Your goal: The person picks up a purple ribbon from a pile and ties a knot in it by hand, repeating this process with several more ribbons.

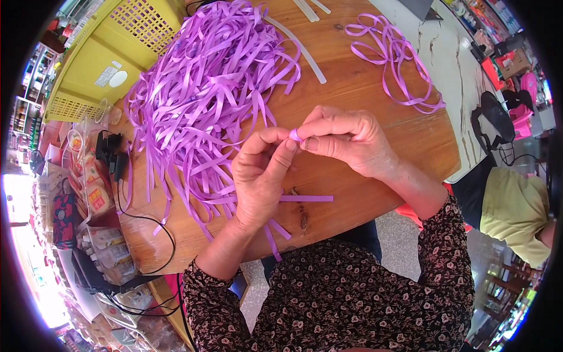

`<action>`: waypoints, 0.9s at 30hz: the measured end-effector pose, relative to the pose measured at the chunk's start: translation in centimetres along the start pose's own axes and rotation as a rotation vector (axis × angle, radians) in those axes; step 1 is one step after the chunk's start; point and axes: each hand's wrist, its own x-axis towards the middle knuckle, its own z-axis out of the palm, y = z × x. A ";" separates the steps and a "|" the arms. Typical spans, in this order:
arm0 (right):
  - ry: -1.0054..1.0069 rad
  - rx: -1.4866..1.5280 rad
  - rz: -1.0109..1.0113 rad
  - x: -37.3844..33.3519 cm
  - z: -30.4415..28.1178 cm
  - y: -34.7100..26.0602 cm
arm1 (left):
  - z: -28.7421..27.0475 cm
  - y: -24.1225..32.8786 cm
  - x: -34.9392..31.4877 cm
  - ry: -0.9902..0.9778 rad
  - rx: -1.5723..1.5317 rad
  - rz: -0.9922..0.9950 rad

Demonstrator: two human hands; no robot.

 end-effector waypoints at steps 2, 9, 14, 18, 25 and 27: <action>0.017 -0.096 -0.026 0.1 0.0 0.0 | -0.1 -0.2 -0.1 0.001 0.029 0.043; 0.095 -0.582 -0.320 -0.2 0.5 -0.2 | -0.6 -0.8 -0.1 -0.022 0.175 0.133; 0.093 -0.669 -0.363 -0.1 0.1 0.6 | 0.1 -0.3 -0.1 0.011 -0.034 -0.048; 0.108 -0.707 -0.373 -0.1 0.5 0.5 | 0.3 -0.1 -0.2 0.007 -0.070 -0.056; 0.106 -0.708 -0.297 0.2 0.9 0.2 | -0.2 -0.5 -0.2 0.035 0.005 -0.053; 0.124 -0.453 -0.067 0.1 1.0 -0.2 | 0.0 -0.1 -0.3 0.029 -0.030 -0.064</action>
